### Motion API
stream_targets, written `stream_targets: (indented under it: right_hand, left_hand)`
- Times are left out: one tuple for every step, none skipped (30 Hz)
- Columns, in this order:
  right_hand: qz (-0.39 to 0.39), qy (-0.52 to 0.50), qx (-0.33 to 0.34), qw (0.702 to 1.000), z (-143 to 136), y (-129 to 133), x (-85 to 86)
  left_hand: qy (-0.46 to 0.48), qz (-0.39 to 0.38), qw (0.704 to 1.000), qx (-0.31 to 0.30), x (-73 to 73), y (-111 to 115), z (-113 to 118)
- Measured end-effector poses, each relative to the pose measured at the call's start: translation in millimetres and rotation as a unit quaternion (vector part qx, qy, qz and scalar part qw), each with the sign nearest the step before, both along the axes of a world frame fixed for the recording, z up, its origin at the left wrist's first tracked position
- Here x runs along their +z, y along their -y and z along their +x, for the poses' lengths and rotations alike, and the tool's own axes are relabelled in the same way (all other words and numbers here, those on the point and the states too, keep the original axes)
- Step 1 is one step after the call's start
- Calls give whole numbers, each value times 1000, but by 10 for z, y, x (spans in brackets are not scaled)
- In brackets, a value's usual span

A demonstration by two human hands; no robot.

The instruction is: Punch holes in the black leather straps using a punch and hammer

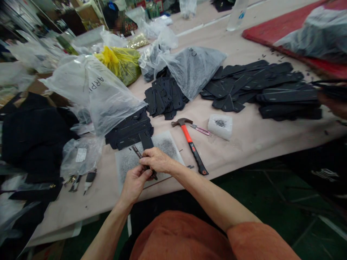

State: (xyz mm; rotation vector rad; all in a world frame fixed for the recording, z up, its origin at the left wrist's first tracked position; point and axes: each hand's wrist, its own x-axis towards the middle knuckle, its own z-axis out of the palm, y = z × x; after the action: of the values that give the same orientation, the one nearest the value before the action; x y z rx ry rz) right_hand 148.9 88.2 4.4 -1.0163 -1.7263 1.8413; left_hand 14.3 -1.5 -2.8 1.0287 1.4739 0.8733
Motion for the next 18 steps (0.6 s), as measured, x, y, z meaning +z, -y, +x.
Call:
stream_targets:
  right_hand:
    - [-2, 1, -1, 1000, -2, 0, -13]
    - [2, 4, -1, 1000, -3, -1, -22]
    - [10, 11, -1, 1000, -3, -3, -28]
    - [21, 18, -1, 1000, -1, -5, -28]
    - [35, 27, 3, 999, 1, -8, -24]
    - [50, 37, 10, 998, 4, -10, -13]
    - [64, 45, 17, 997, 6, -12, 3]
    - [79, 50, 25, 995, 7, -14, 24]
    - [98, 49, 33, 993, 8, -16, 49]
    - [120, 43, 34, 991, 10, -19, 76]
    - [144, 35, 24, 989, 14, -24, 102]
    - [165, 27, 1, 986, 25, -29, 124]
    - [180, 24, -34, 983, 42, -36, 138]
    - [186, 28, -75, 979, 70, -42, 140]
    - [183, 39, -114, 976, 108, -48, 127]
    - [179, 57, -146, 971, 154, -52, 99]
    - [177, 79, -166, 967, 208, -51, 55]
    - [181, 103, -176, 962, 264, -45, -2]
  left_hand:
    - [12, -4, 1000, 5, -7, 1, 9]
    - [21, -7, 1000, 11, -12, 2, 18]
    - [24, -11, 1000, 17, -17, 2, 28]
    - [20, -16, 999, 20, -22, 1, 37]
    - [13, -20, 1000, 20, -26, 0, 43]
    - [6, -26, 999, 20, -32, 0, 48]
    - [1, -30, 999, 18, -39, 0, 49]
    - [-3, -30, 999, 18, -46, 1, 49]
    - [-7, -25, 999, 19, -53, 2, 45]
    - [-19, -14, 1000, 20, -58, 1, 40]
    - [-39, 3, 999, 21, -59, -3, 32]
    - [-65, 22, 997, 22, -58, -10, 21]
    - [-93, 42, 995, 24, -53, -21, 7]
    - [-120, 59, 991, 28, -47, -37, -10]
    - [-140, 74, 987, 35, -41, -56, -30]
    - [-148, 85, 984, 45, -37, -78, -53]
    - [-146, 93, 983, 54, -38, -100, -78]
    - [-138, 98, 984, 63, -45, -122, -106]
